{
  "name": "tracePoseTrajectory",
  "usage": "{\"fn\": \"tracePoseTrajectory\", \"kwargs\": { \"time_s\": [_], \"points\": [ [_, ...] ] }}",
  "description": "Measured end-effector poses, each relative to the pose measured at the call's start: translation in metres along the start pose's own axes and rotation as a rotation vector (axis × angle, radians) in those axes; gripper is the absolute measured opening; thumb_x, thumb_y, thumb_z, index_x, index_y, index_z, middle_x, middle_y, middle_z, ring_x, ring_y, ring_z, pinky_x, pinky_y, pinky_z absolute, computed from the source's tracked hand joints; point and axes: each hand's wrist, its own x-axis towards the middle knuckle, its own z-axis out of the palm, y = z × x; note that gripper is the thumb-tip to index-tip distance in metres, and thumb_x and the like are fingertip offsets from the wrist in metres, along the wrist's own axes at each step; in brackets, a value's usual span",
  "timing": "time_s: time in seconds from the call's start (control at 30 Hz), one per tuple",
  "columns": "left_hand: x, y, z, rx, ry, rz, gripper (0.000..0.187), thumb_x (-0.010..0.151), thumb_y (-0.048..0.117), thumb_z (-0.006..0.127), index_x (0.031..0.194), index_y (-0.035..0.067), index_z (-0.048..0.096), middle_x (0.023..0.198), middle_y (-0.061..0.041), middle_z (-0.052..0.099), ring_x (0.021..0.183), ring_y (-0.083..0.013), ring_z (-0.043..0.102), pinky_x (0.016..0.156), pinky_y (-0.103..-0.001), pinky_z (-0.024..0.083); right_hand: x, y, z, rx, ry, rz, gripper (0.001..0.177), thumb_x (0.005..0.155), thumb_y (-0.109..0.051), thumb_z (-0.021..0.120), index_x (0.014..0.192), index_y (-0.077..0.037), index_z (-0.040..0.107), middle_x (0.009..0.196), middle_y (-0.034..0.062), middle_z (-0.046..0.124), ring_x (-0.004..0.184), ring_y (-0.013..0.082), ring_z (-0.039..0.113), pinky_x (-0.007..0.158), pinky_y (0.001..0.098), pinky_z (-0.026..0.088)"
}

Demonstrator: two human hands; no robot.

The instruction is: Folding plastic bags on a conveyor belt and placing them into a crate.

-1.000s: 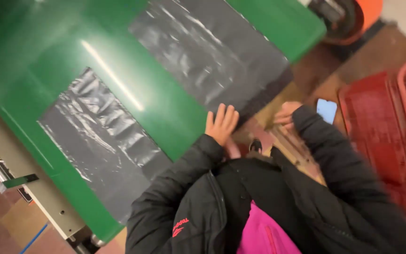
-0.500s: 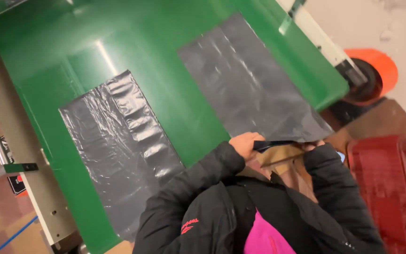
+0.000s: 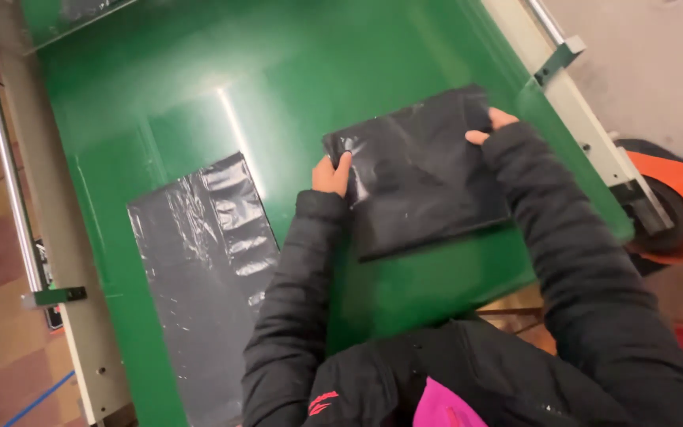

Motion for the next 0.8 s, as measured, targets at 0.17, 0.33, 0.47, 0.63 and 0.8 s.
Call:
{"fn": "tracePoseTrajectory", "kwargs": {
  "time_s": [0.17,0.33,0.47,0.63,0.8],
  "points": [
    [0.049,-0.041,0.003,0.451,0.085,-0.046,0.047,0.098,0.042,0.069,0.105,-0.005,0.068,0.097,-0.026,0.073,0.093,-0.0462,0.067,0.081,-0.05,0.052,0.077,0.104,0.03,-0.514,0.024,0.239,0.068,0.076,-0.028,0.091,0.129,0.001,0.061,0.111,0.022,0.07,0.099,0.0336,0.067,0.088,0.0426,0.054],
    [0.046,-0.052,0.001,0.411,0.117,-0.007,0.054,0.091,0.038,0.071,0.129,0.001,0.058,0.103,-0.027,0.071,0.097,-0.047,0.068,0.082,-0.05,0.055,0.091,0.014,0.022,-0.656,0.089,-0.176,0.074,0.073,-0.028,0.093,0.135,-0.005,0.059,0.127,0.0168,0.06,0.117,0.0394,0.055,0.101,0.049,0.047],
    [0.03,0.037,-0.003,0.419,0.172,-0.048,0.063,0.09,0.035,0.068,0.14,0.001,0.049,0.106,-0.024,0.071,0.097,-0.0454,0.068,0.083,-0.049,0.054,0.127,-0.001,0.035,-0.761,-0.085,-0.291,0.072,0.072,-0.03,0.092,0.133,-0.009,0.061,0.128,0.0132,0.061,0.118,0.0378,0.054,0.101,0.0493,0.046],
    [-0.019,0.08,0.026,0.586,-0.049,0.328,0.052,0.095,0.039,0.074,0.135,0.009,0.056,0.123,-0.013,0.067,0.114,-0.0339,0.066,0.094,-0.044,0.055,0.182,0.057,0.065,-0.839,-0.487,0.023,0.05,0.07,-0.032,0.091,0.108,-0.011,0.066,0.11,0.0108,0.069,0.109,0.0344,0.058,0.093,0.046,0.049],
    [-0.026,0.002,0.073,-0.827,-0.328,-0.384,0.086,0.094,0.071,0.048,0.147,0.003,0.049,0.144,-0.015,0.059,0.128,-0.0319,0.06,0.099,-0.041,0.047,0.119,-0.012,0.054,-0.849,-0.268,-0.256,0.03,0.078,-0.026,0.084,0.101,-0.014,0.07,0.102,0.0064,0.07,0.101,0.0324,0.062,0.089,0.0459,0.047]
  ]
}}
